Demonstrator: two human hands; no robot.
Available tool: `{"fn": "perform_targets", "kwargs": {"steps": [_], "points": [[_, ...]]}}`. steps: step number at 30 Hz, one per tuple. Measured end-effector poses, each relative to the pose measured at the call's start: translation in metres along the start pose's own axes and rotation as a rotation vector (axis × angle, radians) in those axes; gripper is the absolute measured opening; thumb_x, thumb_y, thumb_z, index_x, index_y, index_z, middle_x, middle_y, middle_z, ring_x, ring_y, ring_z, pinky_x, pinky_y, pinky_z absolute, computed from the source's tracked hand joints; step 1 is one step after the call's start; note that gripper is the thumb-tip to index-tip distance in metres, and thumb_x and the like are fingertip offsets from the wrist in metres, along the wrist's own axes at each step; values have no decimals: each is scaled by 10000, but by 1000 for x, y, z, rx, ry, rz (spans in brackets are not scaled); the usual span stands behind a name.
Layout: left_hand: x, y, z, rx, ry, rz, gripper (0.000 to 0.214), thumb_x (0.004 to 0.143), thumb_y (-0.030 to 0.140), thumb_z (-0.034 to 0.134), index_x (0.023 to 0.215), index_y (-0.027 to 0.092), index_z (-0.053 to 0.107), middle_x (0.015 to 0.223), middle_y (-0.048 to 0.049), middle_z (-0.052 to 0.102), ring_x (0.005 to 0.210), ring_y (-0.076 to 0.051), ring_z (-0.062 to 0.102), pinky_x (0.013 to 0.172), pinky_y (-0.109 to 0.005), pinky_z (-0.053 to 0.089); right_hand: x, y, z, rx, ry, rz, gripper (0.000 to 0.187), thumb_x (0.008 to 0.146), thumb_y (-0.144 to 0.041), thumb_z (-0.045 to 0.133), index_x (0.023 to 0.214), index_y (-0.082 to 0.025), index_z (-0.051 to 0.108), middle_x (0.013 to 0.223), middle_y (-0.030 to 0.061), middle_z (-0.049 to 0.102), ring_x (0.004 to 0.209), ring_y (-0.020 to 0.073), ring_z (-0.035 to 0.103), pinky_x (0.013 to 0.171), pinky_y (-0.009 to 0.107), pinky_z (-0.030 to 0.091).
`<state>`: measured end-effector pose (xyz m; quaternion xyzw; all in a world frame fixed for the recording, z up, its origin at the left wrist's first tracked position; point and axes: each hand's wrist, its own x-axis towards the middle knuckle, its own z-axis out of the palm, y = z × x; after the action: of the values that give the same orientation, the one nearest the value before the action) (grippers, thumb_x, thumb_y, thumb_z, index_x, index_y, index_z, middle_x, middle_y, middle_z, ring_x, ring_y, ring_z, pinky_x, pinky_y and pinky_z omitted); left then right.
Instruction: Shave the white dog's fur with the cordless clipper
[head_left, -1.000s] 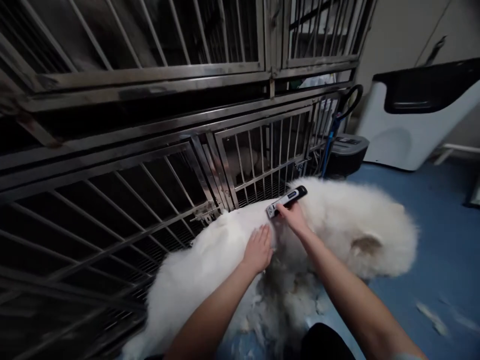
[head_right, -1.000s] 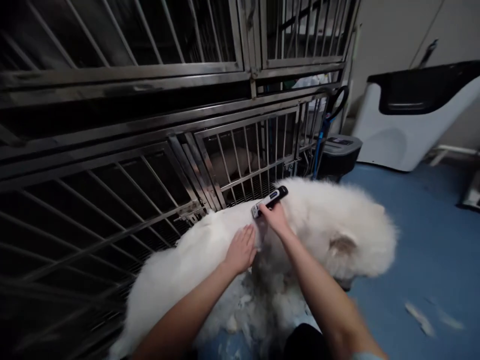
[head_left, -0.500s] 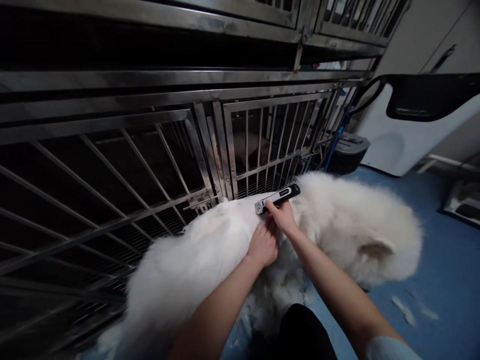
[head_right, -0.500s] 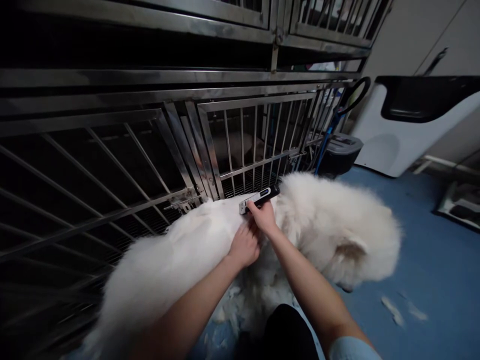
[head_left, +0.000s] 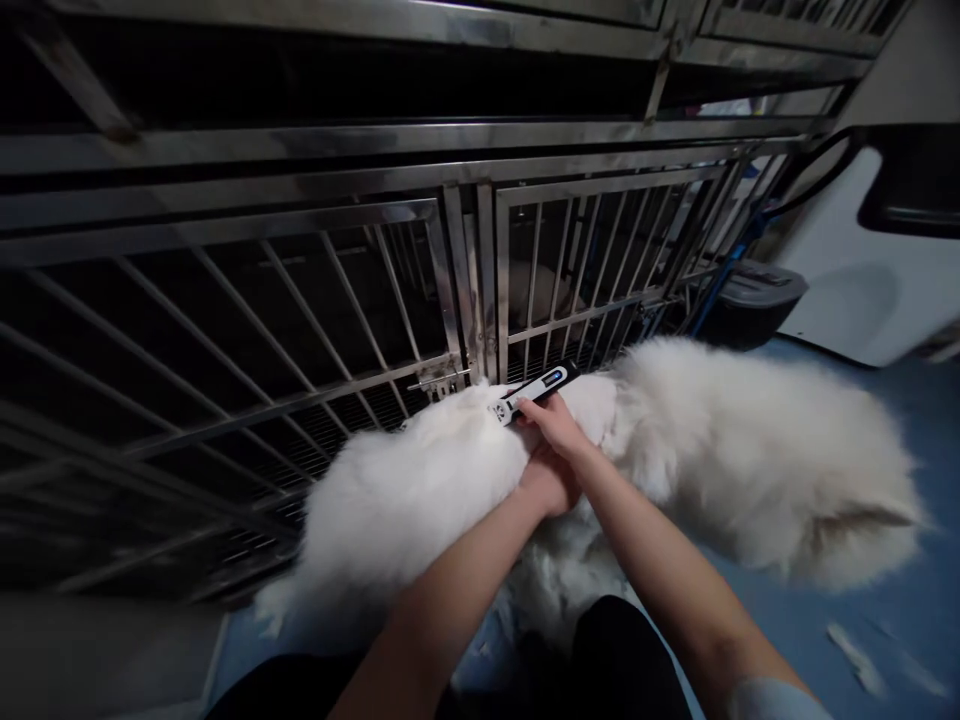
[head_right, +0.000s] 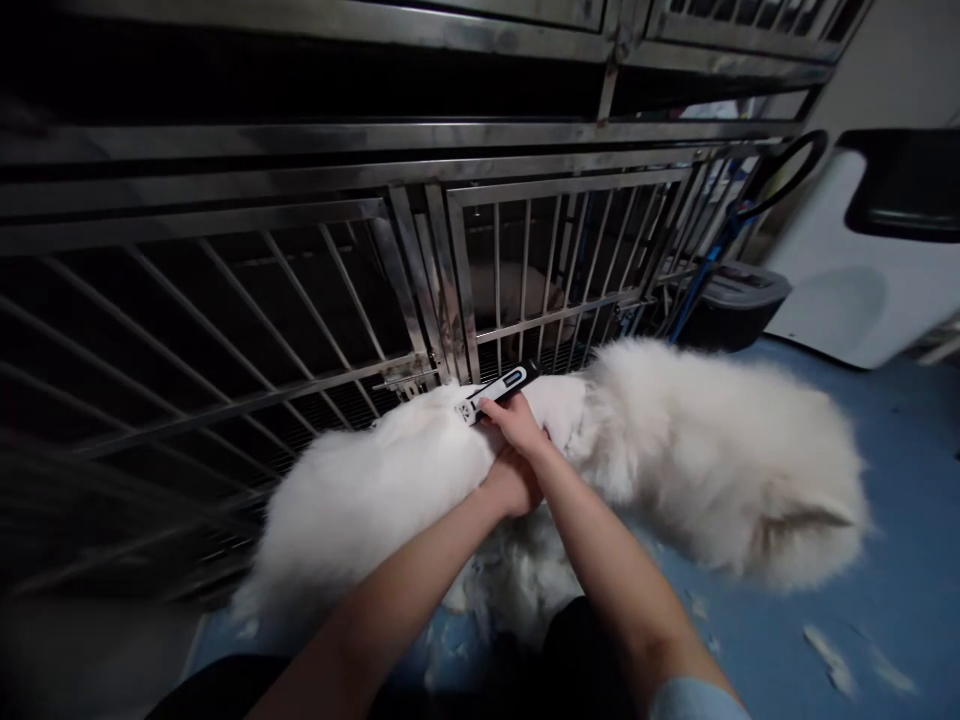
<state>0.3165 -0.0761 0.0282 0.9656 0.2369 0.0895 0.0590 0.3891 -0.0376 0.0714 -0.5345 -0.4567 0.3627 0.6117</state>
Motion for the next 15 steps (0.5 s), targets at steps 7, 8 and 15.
{"fn": "perform_targets", "kwargs": {"steps": [7, 8, 15], "points": [[-82, -39, -53, 102, 93, -266, 527, 953, 384, 529, 1435, 171, 525, 1569, -173, 426, 1474, -352, 356, 1204, -557, 306, -9, -3, -21, 152, -51, 76, 454, 660, -540, 775, 911, -201, 609, 676, -16, 661, 520, 121, 525, 511, 260, 467], [-94, -48, -59, 141, 93, -375, 616, 923, 407, 587, 1471, 145, 485, 1583, -203, 393, 1476, -384, 343, 1190, -579, 310, -12, -2, -21, 154, -57, 87, 461, 648, -531, 791, 909, -196, 611, 653, -19, 653, 511, 123, 521, 494, 254, 447], [-147, -72, -58, 210, 191, -670, 912, 790, 578, 711, 1533, 153, 397, 1623, -195, 318, 1506, -415, 255, 1182, -632, 252, -25, -11, -4, 146, -159, 78, 483, 620, -437, 837, 985, -182, 653, 822, 35, 748, 614, 161, 613, 560, 282, 507]]}}
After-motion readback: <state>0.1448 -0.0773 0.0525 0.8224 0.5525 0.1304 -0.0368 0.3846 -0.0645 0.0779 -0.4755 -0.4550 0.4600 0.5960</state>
